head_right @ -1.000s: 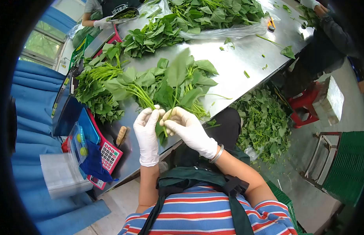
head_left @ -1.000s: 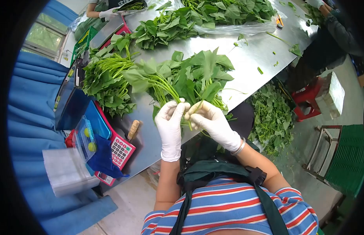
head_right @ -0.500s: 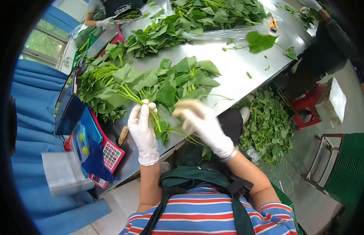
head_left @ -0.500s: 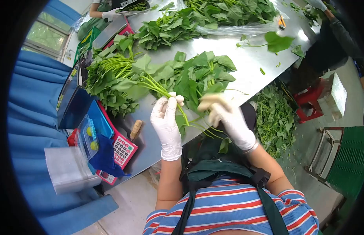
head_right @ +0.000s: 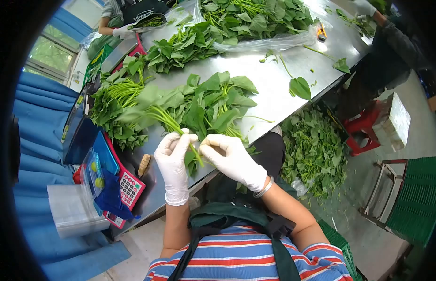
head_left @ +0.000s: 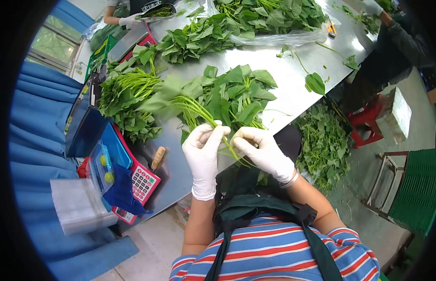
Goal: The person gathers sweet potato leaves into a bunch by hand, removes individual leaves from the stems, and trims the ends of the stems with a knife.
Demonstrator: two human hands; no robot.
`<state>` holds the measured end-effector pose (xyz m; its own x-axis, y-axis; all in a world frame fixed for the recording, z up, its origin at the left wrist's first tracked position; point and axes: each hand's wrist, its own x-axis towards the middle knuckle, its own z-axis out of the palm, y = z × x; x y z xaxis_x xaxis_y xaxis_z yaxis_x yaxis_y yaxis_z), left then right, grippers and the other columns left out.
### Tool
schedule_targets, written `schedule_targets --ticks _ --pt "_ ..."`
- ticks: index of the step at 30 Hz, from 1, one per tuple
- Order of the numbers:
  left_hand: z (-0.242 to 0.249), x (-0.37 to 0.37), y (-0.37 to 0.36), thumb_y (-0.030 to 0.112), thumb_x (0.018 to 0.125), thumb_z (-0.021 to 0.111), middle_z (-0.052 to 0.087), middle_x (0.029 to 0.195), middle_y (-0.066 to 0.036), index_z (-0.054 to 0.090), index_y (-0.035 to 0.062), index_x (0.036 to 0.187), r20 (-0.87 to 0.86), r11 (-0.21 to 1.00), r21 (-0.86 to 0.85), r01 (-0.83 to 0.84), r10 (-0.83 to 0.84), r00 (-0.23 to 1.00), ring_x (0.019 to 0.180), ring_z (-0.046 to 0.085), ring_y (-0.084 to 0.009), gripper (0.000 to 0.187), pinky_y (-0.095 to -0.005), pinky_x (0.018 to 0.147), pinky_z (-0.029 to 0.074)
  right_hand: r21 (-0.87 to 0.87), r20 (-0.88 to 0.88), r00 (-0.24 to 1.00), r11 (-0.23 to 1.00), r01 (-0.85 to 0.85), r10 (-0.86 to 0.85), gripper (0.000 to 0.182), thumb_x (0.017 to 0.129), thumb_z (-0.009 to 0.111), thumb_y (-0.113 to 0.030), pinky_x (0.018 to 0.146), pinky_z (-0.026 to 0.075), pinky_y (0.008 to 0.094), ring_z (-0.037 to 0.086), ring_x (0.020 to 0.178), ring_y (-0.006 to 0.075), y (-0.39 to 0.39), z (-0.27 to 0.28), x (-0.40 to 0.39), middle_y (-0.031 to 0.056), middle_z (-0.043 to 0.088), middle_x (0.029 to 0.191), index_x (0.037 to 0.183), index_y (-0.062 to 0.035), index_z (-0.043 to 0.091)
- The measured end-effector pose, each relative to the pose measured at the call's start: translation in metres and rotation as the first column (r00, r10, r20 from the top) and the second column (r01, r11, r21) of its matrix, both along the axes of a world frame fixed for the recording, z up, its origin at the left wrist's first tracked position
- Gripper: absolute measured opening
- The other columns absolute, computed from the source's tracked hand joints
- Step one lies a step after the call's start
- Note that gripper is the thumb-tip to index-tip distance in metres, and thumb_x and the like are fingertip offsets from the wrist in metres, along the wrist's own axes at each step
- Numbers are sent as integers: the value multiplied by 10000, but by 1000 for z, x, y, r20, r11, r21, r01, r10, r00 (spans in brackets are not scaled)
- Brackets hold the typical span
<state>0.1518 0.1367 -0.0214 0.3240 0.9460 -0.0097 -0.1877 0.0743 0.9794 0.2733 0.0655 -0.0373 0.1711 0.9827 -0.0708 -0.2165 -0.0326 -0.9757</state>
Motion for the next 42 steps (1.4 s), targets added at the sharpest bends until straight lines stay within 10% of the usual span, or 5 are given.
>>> schedule_targets --ticks 7,13,21,31,42 --pt "-14 -6 -1 22 773 671 662 799 -55 638 -24 896 -298 993 108 39 -5 954 707 605 -71 136 -185 637 467 256 821 562 944 -210 -98 179 815 594 -237 534 452 357 577 604 279 5 -13 7 89 548 634 795 -69 533" --pt "-14 -16 -2 8 764 674 662 810 -71 628 -28 913 -167 983 -125 136 -156 973 712 612 -85 160 -190 649 475 369 663 740 909 -195 -110 120 828 587 -126 542 440 357 553 590 279 -7 -25 -8 118 536 665 805 -30 520" --pt "-24 -44 25 -68 752 484 563 900 -81 469 69 871 195 991 51 -124 112 974 755 550 -155 182 -270 693 465 305 -599 790 875 377 -131 174 862 541 -66 663 433 243 508 696 123 -13 -57 34 40 554 858 1036 -53 533" --pt "-91 -57 90 57 728 706 639 797 -90 427 57 680 -543 907 373 -196 384 747 702 557 -140 283 -285 675 459 126 -224 840 840 528 -494 559 837 477 23 776 426 232 490 811 95 -9 -46 4 107 455 1181 1362 -22 293" --pt "-8 -41 59 -51 753 648 588 844 -46 337 130 645 77 974 -23 -225 226 971 705 505 -75 376 -199 665 416 128 30 975 968 215 -221 219 863 562 -110 626 414 199 477 663 55 0 -18 -11 17 574 779 1057 -9 564"
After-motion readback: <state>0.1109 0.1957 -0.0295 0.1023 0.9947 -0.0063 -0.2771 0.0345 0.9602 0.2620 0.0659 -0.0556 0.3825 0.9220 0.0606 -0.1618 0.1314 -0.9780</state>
